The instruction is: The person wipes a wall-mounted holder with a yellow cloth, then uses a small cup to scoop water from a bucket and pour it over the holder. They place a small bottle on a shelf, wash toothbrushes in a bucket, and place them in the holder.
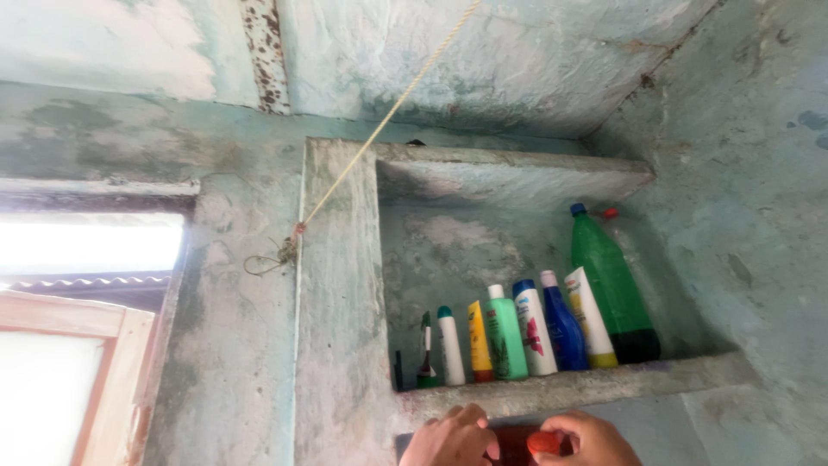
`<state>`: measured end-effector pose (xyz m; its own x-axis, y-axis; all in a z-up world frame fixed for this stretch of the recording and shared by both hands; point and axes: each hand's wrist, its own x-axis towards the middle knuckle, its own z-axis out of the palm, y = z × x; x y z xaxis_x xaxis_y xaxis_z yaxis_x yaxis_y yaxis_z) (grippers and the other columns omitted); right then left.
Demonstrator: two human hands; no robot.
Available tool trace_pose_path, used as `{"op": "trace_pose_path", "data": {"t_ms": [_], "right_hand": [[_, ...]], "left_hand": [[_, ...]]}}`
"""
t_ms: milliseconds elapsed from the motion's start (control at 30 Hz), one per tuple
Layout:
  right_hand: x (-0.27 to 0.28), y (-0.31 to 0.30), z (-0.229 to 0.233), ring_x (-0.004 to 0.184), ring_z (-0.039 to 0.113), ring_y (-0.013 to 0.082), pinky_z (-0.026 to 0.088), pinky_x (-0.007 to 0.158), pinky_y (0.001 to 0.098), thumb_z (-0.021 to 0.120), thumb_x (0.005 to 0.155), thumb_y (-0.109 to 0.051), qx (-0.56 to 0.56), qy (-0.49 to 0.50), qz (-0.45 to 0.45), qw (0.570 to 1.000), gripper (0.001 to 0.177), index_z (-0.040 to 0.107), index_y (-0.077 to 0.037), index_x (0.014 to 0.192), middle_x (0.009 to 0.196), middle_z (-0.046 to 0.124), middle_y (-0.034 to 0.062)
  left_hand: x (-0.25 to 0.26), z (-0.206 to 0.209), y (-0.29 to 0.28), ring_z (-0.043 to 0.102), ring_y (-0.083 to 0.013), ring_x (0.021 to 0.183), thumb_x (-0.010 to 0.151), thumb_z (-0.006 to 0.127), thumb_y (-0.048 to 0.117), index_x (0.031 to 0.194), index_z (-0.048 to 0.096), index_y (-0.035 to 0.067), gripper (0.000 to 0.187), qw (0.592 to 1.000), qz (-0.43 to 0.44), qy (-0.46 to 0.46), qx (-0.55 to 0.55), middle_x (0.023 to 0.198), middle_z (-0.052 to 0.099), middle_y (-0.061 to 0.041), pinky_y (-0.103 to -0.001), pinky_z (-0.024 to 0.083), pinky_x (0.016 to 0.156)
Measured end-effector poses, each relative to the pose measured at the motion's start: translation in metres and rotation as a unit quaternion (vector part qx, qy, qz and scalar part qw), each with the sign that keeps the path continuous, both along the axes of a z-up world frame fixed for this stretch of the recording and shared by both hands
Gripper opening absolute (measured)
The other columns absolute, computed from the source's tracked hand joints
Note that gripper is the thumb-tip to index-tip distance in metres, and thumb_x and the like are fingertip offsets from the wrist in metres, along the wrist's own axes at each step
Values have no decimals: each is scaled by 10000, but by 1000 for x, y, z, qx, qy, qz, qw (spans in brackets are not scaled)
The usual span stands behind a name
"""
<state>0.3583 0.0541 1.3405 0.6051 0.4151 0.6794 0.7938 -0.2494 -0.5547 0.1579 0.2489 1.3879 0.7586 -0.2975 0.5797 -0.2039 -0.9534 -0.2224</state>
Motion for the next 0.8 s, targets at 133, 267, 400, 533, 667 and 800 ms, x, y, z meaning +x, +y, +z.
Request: {"op": "trace_pose_path", "data": {"t_ms": [133, 267, 400, 533, 667, 800], "right_hand": [[-67, -21, 49, 773, 780, 174, 602, 757, 296, 902, 721, -271, 22, 43, 84, 995, 353, 846, -2, 942, 820, 837, 88], [-112, -13, 119, 789, 783, 165, 593, 743, 275, 859, 733, -345, 23, 34, 83, 996, 347, 852, -40, 899, 817, 854, 61], [-121, 19, 172, 769, 711, 191, 484, 622, 316, 824, 758, -372, 38, -8, 63, 997, 335, 849, -65, 889, 851, 820, 114], [-115, 59, 203, 792, 733, 194, 550, 659, 302, 863, 752, -349, 96, 6, 76, 992, 346, 824, -31, 884, 884, 821, 114], [-111, 92, 211, 771, 760, 186, 578, 641, 299, 854, 751, -328, 106, 5, 76, 992, 335, 811, -15, 864, 838, 821, 109], [-109, 112, 214, 741, 771, 169, 616, 615, 309, 847, 733, -267, 108, -22, 79, 991, 289, 800, -2, 838, 800, 805, 102]], "left_hand": [[-39, 21, 2, 599, -249, 1216, 885, 694, 125, 935, 765, 105, 89, 997, -28, -64, 16, 1245, 642, -80, -415, 517, 985], [-76, 49, 3, 595, -261, 1188, 856, 652, 77, 944, 753, 114, 139, 993, -11, -114, 9, 1146, 666, -78, -435, 489, 978], [-84, 83, 6, 605, -221, 1182, 899, 559, -3, 964, 746, 124, 235, 984, 57, -167, 37, 1186, 654, -55, -405, 493, 994], [-98, 110, 20, 592, -204, 1201, 869, 596, 24, 964, 744, 146, 214, 976, 65, -205, 42, 1155, 660, -20, -387, 479, 1013], [-107, 116, 21, 571, -215, 1206, 852, 637, 59, 989, 738, 158, 197, 975, 80, -200, 59, 1158, 638, -18, -394, 464, 1011], [-116, 118, 20, 570, -206, 1204, 867, 644, 76, 983, 758, 179, 192, 977, 85, -187, 52, 1137, 634, -13, -386, 466, 1009]]}}
